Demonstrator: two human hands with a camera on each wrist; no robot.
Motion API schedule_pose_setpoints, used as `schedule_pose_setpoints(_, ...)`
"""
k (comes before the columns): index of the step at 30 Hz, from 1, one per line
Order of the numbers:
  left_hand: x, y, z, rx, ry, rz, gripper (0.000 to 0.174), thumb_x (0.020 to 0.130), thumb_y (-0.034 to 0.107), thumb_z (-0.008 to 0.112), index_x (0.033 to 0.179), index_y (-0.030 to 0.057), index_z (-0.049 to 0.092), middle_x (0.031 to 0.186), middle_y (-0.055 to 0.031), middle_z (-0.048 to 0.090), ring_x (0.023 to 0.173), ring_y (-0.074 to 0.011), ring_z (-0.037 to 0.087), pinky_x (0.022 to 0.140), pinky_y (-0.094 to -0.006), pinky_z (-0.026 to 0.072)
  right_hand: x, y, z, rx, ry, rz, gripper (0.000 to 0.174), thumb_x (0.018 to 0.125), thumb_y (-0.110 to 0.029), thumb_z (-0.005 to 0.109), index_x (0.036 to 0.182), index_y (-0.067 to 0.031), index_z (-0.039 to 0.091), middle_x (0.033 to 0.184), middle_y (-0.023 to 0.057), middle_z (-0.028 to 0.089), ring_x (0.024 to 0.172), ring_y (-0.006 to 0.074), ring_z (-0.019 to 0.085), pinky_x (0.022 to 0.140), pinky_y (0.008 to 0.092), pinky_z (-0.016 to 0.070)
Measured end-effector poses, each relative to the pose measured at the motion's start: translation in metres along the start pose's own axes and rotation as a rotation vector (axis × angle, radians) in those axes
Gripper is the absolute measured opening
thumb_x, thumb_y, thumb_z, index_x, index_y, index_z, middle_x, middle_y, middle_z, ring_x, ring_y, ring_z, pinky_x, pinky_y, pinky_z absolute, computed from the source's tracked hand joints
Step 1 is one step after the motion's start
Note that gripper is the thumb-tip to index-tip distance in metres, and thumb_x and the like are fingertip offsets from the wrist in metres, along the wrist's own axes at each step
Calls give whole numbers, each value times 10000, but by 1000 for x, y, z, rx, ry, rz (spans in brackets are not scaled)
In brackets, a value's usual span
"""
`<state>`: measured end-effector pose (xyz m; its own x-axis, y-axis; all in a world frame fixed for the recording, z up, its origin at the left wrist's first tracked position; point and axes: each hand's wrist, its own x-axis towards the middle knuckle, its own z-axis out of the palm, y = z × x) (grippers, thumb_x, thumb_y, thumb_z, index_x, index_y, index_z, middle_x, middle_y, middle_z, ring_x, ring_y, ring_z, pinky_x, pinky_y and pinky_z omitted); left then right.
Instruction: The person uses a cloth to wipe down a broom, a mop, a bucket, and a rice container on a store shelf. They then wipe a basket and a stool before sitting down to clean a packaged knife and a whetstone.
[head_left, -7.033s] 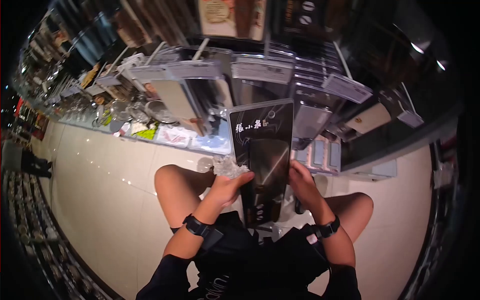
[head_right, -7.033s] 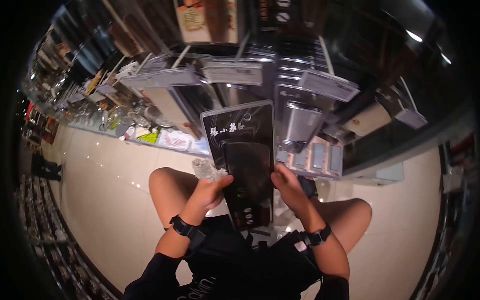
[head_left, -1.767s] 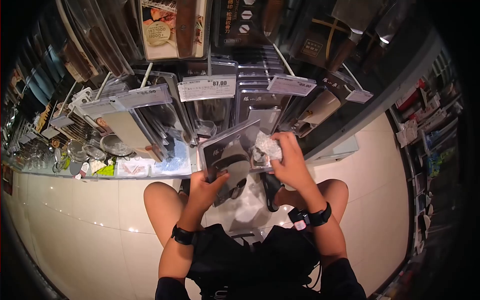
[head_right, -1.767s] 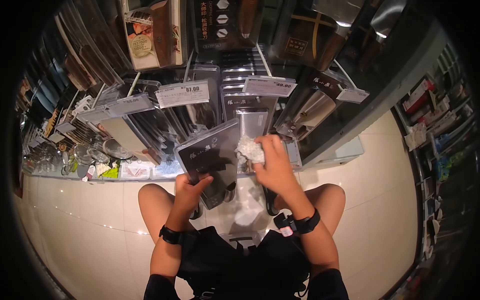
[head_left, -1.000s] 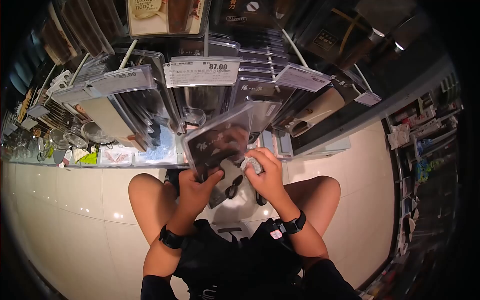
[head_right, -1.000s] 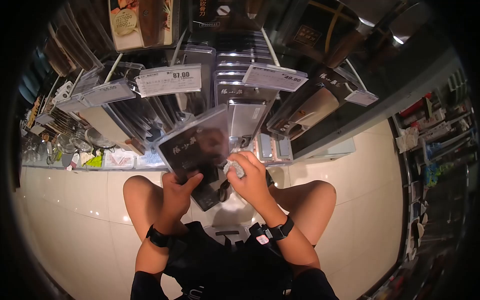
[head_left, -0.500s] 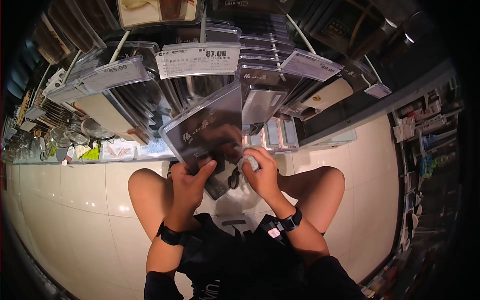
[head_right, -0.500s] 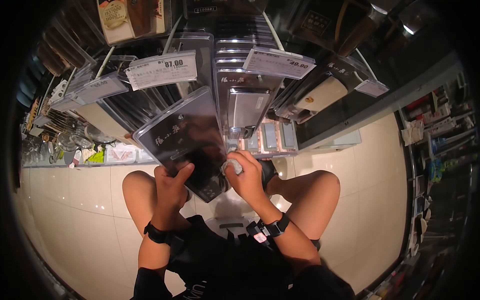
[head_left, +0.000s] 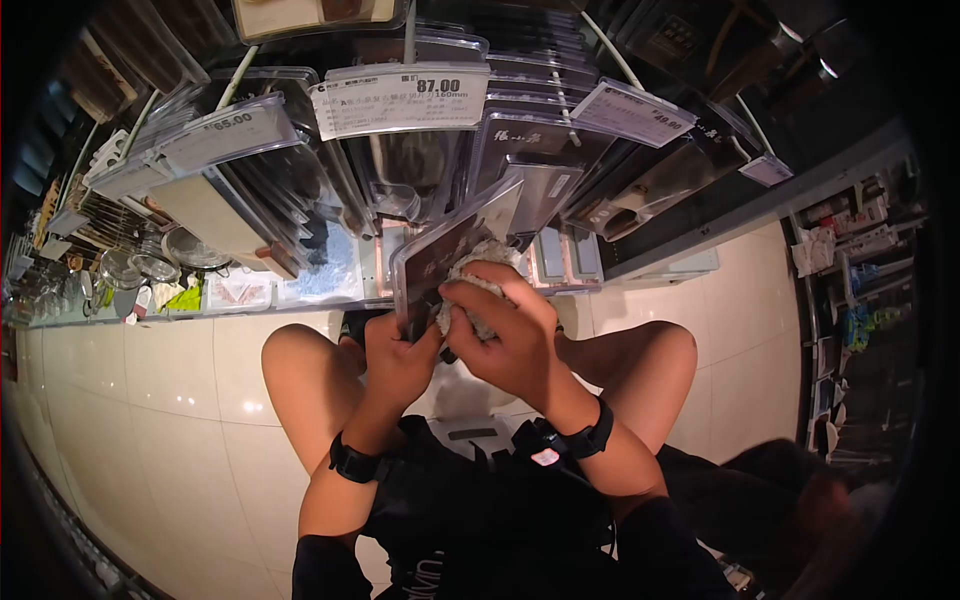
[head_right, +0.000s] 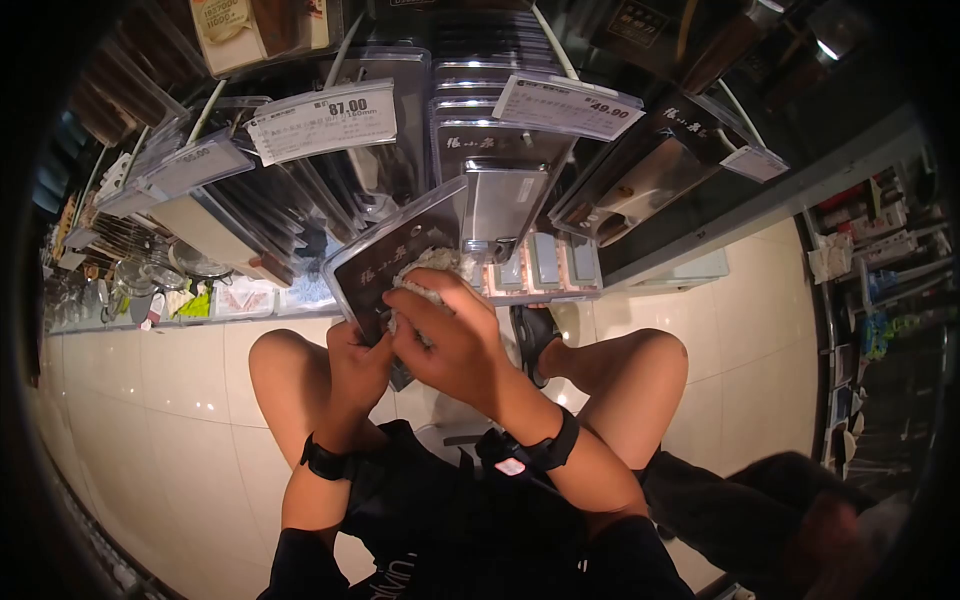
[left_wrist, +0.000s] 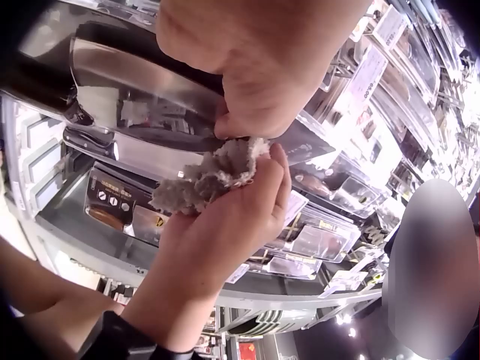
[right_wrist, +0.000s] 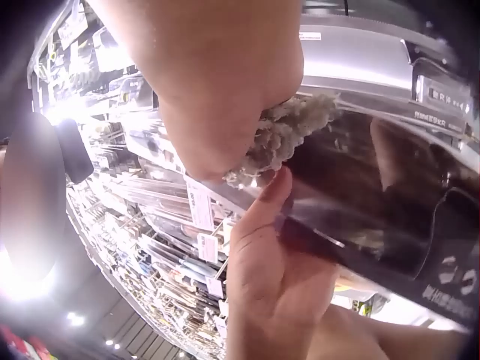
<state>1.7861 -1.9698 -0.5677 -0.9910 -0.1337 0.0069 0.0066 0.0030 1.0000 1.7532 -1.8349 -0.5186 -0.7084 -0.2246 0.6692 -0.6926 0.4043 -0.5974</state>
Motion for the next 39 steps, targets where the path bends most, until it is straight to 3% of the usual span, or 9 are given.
schedule_pose_setpoints(3, -2, 8, -4, 131, -29, -16, 175, 777, 99, 683, 798, -68, 632, 613, -7, 595, 597, -42, 500, 541, -211, 413, -6, 8, -6, -29, -47, 31, 245, 635, 37, 643, 868, -36, 665, 913, 127, 605, 790, 250, 630, 681, 287, 503)
schedule_pose_setpoints(7, -2, 17, -10, -81, 52, -36, 119, 766, 45, 677, 830, -46, 635, 702, -18, 625, 667, -61, 537, 627, -221, 441, -19, 44, -17, -101, 17, 12, 242, 645, 23, 633, 881, -26, 653, 906, 131, 605, 774, 253, 624, 681, 293, 497)
schedule_pose_setpoints(9, -1, 13, -18, -156, 71, -6, 124, 759, 26, 678, 855, -39, 635, 746, -26, 637, 701, -71, 552, 666, -226, 450, -36, 81, -31, 26, -330, 486, 263, 693, 23, 589, 951, -11, 627, 916, 111, 611, 786, 215, 604, 713, 281, 474)
schedule_pose_setpoints(15, 11, 12, -32, -478, -134, -164, 211, 734, -12, 685, 928, -11, 602, 879, -32, 621, 806, -93, 563, 756, -239, 446, -18, 66, -44, 606, -410, 700, 208, 809, -108, 587, 965, 30, 588, 865, 58, 619, 815, 126, 556, 721, 251, 435)
schedule_pose_setpoints(17, 19, 18, -32, -524, -168, -205, 255, 745, -8, 679, 975, -6, 571, 909, -33, 611, 826, -93, 567, 767, -239, 451, -13, 77, -40, 617, -477, 652, 259, 824, -191, 614, 958, 28, 591, 855, 91, 627, 794, 164, 566, 729, 282, 440)
schedule_pose_setpoints(20, 35, 24, -31, -511, -85, -208, 304, 770, -1, 656, 1050, 1, 537, 949, -60, 616, 854, -122, 595, 808, -259, 470, -3, 77, -26, 478, -527, 280, 320, 778, -258, 672, 878, 31, 581, 764, 167, 577, 688, 267, 547, 652, 353, 424)
schedule_pose_setpoints(24, 44, 21, -30, -529, -101, -218, 328, 764, 1, 662, 1061, -13, 525, 970, -87, 613, 886, -145, 597, 839, -291, 473, -6, 92, -20, 289, -528, 243, 345, 744, -274, 700, 762, 29, 535, 726, 177, 537, 671, 362, 523, 612, 378, 410)
schedule_pose_setpoints(31, 54, 28, -32, -438, -72, -70, 359, 785, 29, 647, 1101, 0, 479, 1038, -113, 576, 957, -209, 572, 889, -332, 447, 7, 83, -15, 306, -366, 262, 324, 724, -267, 702, 768, 10, 540, 755, 169, 558, 722, 364, 552, 642, 406, 427)
schedule_pose_setpoints(39, 72, 22, -38, -427, -75, 11, 421, 779, 64, 680, 1135, 22, 461, 1042, -76, 581, 947, -151, 568, 874, -275, 434, 19, 88, -12, 302, -204, 258, 305, 710, -219, 703, 737, 22, 517, 699, 161, 534, 655, 353, 536, 583, 377, 420)
